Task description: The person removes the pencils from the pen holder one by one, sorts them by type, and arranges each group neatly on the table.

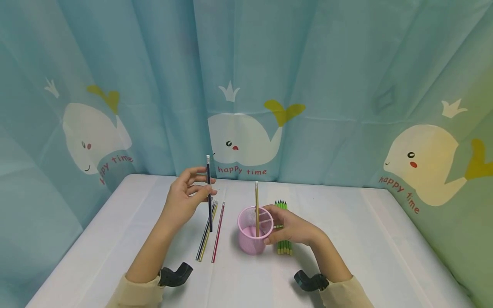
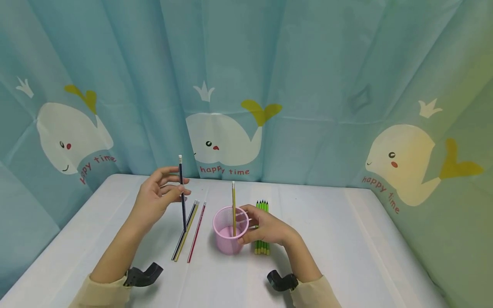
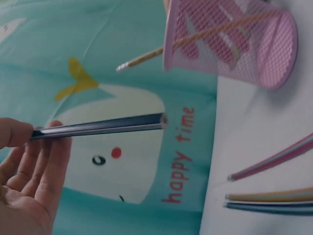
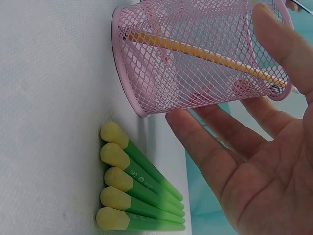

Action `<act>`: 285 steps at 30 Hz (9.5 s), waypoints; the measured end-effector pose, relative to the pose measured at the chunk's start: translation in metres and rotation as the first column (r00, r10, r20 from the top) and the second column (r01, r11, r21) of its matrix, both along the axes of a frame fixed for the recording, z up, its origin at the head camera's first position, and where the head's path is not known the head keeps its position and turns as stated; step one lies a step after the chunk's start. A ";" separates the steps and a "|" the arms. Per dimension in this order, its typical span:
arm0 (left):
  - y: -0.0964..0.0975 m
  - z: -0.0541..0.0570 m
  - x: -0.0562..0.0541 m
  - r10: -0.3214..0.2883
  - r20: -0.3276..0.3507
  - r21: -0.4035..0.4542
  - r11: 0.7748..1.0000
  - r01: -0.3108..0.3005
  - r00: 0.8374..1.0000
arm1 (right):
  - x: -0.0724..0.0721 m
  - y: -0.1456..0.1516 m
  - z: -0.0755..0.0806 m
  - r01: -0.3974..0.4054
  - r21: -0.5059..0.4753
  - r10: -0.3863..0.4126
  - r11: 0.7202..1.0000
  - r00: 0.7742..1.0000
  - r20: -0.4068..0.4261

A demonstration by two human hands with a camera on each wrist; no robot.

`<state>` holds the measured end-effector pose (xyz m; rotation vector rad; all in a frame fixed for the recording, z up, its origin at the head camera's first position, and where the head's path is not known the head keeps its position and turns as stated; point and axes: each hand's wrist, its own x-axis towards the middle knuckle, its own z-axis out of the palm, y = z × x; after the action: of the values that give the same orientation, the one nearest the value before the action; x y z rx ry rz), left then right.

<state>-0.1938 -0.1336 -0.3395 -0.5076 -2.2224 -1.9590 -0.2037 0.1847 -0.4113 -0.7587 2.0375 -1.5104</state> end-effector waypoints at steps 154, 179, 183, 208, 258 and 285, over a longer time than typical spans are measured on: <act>0.066 -0.065 0.015 -0.336 -0.104 -0.641 0.742 0.195 0.936 | 0.002 0.000 0.001 0.013 0.023 -0.014 1.000 1.000 0.018; 0.064 -0.054 0.013 -0.240 -0.204 -0.497 0.861 0.111 0.949 | 0.002 -0.001 0.002 0.027 0.052 -0.027 0.998 1.000 -0.008; 0.063 -0.051 0.013 -0.247 -0.235 -0.461 0.880 0.116 0.940 | 0.002 -0.001 0.002 0.037 0.059 -0.037 0.998 0.999 -0.003; 0.053 -0.025 0.017 -0.174 -0.300 -0.298 0.951 0.081 0.938 | 0.001 -0.001 0.003 0.031 0.064 -0.031 0.997 1.000 -0.006; 0.017 -0.003 0.009 0.051 -0.353 -0.102 0.990 -0.093 0.934 | 0.001 -0.001 0.001 0.032 0.043 -0.033 0.999 0.999 0.017; -0.001 0.006 0.006 0.123 -0.220 -0.069 0.988 -0.141 0.968 | 0.001 0.000 0.001 0.028 0.056 -0.028 0.998 1.000 0.001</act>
<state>-0.1878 -0.1346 -0.3339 -0.5389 -2.1502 -1.6652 -0.2027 0.1848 -0.4105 -0.7090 2.0881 -1.4623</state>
